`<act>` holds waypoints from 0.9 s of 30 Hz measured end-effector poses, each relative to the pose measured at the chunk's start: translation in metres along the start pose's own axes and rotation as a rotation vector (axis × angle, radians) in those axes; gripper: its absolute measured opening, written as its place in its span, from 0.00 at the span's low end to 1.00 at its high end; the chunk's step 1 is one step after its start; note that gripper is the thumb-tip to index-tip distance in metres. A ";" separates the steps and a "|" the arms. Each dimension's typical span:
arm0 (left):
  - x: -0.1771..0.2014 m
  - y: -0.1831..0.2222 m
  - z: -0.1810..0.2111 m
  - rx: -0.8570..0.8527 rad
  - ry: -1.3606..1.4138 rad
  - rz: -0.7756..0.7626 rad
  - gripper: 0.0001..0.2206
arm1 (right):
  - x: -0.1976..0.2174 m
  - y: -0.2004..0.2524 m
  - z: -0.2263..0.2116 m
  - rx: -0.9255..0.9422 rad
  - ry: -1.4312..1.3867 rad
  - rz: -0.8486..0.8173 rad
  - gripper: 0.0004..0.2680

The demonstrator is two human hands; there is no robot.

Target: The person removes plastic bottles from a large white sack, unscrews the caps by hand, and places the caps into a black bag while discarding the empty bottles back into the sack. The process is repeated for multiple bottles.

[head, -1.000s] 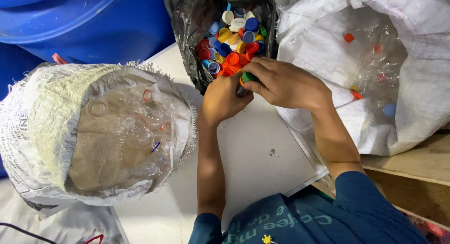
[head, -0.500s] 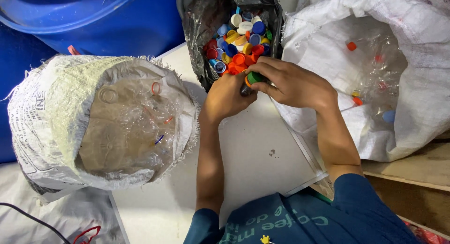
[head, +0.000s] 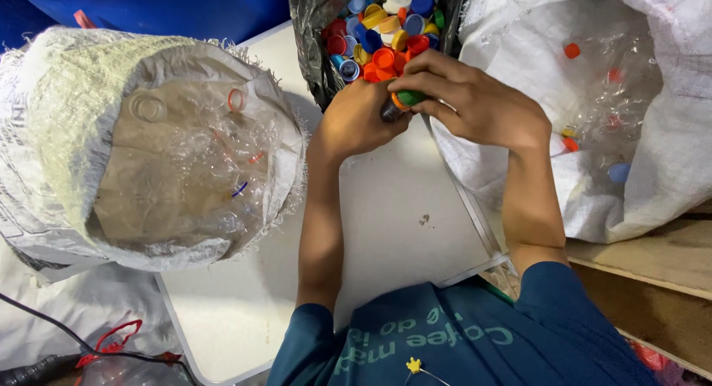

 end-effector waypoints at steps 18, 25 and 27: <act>-0.001 0.000 0.009 0.007 -0.037 -0.110 0.14 | -0.015 0.002 0.018 -0.182 0.078 0.051 0.13; 0.000 -0.006 -0.002 -0.138 0.024 -0.087 0.16 | 0.002 0.015 0.016 0.036 0.066 0.065 0.09; 0.000 -0.002 -0.003 -0.099 0.083 -0.122 0.16 | -0.006 0.026 0.023 0.109 -0.065 0.040 0.07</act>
Point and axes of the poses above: each hand's wrist, its own y-axis away from the middle knuckle, its own x-axis out of the back of the hand, z = x × y, the point moved 3 cm from there along -y, towards the middle knuckle, and after that the axes turned 14 degrees about -z, right-handed, at the moved point
